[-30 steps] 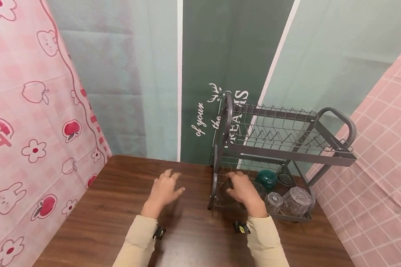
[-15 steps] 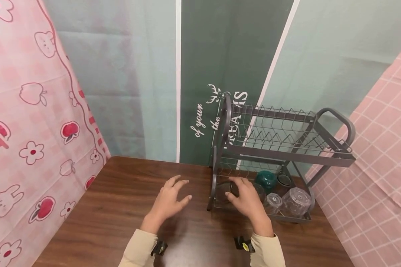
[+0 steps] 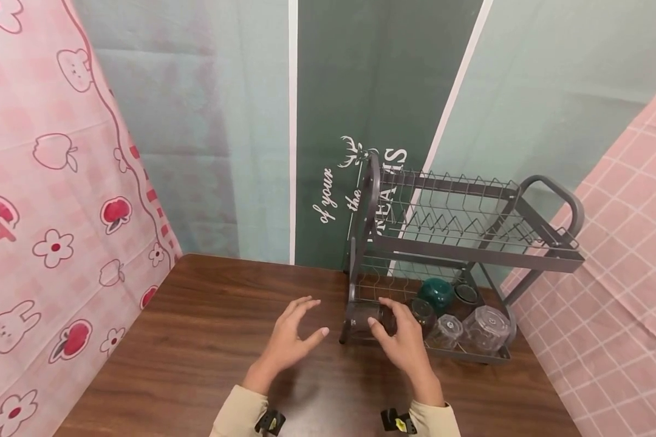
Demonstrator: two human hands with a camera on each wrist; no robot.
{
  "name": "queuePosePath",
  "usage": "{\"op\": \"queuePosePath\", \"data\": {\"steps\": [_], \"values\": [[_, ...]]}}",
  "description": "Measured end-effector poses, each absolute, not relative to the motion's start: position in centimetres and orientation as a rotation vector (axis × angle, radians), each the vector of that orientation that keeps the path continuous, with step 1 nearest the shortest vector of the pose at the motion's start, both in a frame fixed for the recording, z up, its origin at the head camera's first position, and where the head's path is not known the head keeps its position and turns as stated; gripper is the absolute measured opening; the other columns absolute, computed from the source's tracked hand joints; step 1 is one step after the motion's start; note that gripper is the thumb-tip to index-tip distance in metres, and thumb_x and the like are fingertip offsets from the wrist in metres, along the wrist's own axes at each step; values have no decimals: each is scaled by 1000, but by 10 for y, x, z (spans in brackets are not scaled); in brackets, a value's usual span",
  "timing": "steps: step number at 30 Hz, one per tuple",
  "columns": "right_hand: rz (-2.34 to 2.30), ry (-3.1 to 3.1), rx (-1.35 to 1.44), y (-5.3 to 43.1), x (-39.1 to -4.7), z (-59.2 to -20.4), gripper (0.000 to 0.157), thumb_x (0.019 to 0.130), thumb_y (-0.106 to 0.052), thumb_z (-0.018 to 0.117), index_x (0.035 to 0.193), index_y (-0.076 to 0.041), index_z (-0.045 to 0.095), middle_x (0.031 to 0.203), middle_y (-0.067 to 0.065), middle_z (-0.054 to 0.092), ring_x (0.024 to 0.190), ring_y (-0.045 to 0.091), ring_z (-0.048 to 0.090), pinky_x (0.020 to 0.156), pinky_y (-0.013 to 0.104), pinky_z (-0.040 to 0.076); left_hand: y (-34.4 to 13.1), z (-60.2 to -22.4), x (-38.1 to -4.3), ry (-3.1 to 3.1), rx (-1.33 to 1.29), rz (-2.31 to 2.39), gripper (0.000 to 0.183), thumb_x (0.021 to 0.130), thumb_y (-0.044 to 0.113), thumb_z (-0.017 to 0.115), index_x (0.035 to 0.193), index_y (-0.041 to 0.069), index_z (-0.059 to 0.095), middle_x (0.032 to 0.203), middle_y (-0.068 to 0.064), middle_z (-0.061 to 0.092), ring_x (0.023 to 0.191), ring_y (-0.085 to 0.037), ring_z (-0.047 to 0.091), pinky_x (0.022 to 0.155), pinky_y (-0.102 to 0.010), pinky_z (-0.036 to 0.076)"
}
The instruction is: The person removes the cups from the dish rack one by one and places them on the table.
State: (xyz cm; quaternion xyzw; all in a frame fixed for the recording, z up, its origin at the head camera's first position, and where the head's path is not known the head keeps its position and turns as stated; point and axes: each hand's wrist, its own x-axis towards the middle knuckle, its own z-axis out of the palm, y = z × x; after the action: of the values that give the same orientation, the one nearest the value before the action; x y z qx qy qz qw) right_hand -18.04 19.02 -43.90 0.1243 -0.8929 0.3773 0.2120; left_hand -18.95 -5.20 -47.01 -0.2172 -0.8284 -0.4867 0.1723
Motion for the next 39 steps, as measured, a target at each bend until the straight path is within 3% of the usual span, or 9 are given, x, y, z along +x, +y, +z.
{"op": "queuePosePath", "data": {"steps": [3, 8, 12, 19, 29, 39], "values": [[1135, -2408, 353, 186, -178, -447, 43, 83, -16, 70, 122, -3, 57, 111, 11, 57, 79, 18, 53, 63, 34, 47, -48, -472, -190, -2330, -620, -1469, 54, 80, 36, 72, 128, 21, 54, 131, -2, 48, 120, -24, 45, 91, -51, 39], [1301, -2300, 346, 180, -177, -455, 39, 83, -9, 70, 120, -5, 58, 109, 9, 59, 80, 16, 57, 62, 29, 50, -40, -475, -191, -2242, -612, -1659, 55, 77, 24, 77, 127, 20, 55, 129, 2, 51, 117, -19, 48, 85, -45, 45], [1455, -2254, 293, 176, -175, -457, 37, 83, -3, 68, 119, -8, 59, 108, 10, 61, 87, 15, 59, 66, 29, 51, -34, -469, -186, -2159, -623, -1836, 57, 76, 10, 76, 128, 9, 53, 127, -9, 51, 115, -28, 49, 81, -50, 46], [1755, -2160, 291, 158, -161, -434, 31, 85, 9, 56, 117, 9, 54, 104, 24, 56, 79, 15, 56, 65, 24, 50, -30, -450, -175, -2078, -707, -2152, 64, 79, 1, 71, 135, -5, 40, 134, -27, 39, 117, -44, 41, 84, -51, 45], [1965, -1968, 427, 160, -179, -466, 29, 86, 10, 50, 116, 11, 52, 115, 32, 50, 100, 16, 56, 77, 22, 47, -24, -477, -194, -1864, -762, -2283, 60, 79, -4, 67, 133, -2, 42, 127, -25, 43, 107, -39, 49, 78, -43, 50], [1935, -1996, 527, 162, -176, -464, 32, 87, 11, 48, 119, 11, 50, 116, 31, 51, 99, 18, 56, 73, 27, 49, -27, -449, -180, -1870, -838, -2214, 56, 75, -11, 67, 126, -12, 42, 122, -34, 43, 103, -48, 46, 75, -52, 48]]}}
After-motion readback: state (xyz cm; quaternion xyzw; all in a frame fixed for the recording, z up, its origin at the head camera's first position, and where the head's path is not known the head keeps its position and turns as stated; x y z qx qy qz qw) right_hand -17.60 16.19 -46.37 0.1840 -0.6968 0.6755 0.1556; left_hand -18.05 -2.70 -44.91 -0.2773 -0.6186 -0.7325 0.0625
